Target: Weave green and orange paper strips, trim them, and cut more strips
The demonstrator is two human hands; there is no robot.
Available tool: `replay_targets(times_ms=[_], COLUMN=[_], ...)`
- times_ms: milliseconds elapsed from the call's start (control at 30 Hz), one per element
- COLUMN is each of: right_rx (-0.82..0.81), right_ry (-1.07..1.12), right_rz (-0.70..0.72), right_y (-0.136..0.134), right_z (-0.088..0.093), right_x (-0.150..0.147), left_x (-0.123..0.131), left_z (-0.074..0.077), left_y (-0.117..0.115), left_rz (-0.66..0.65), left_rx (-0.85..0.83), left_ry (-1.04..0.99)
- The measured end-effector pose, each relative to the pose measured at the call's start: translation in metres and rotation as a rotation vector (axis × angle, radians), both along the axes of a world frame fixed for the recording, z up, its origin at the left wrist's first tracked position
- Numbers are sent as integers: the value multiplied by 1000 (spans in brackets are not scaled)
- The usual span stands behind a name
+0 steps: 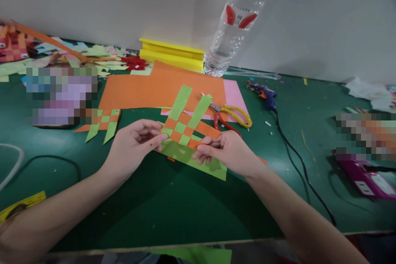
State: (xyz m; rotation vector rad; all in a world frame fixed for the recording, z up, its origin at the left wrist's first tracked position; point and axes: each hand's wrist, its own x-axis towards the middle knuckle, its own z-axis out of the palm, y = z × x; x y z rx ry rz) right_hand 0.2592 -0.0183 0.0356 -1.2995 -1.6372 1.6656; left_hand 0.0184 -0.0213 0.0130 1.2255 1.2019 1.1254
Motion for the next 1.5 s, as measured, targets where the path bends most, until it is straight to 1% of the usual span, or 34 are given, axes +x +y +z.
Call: replay_targets(times_ms=[100, 267, 333, 400, 500, 600, 667, 800, 1067, 1333, 1500], right_rx=[7, 2, 2, 17, 45, 66, 84, 109, 118, 131, 154], right_ry=[-15, -19, -30, -70, -133, -180, -207, -227, -225, -220, -249], right_rz=[-13, -25, -19, -9, 5, 17, 22, 38, 37, 27, 50], right_y=[-1, -3, -5, -6, -8, -9, -10, -9, -8, -8, -9], right_z=[1, 1, 1, 3, 7, 11, 12, 13, 14, 11, 11], right_x=[0, -1, -1, -3, -6, -9, -10, -9, -7, -5, -4], left_x=[-1, -3, -2, 0, 2, 2, 1, 1, 5, 6, 6], left_z=[-3, -7, -6, -3, 0, 1, 1, 3, 9, 8, 5], left_y=[1, 1, 1, 0, 0, 0, 0, -1, -2, -4, -5], left_rz=[-7, -55, -101, -182, -299, -336, -333, -312, -290, -257, -244], left_rx=[-4, -26, -53, -102, -211, -278, -287, -264, -202, -175, -178], left_ry=[-37, -126, -146, -154, -96, 29, 75, 103, 111, 119, 90])
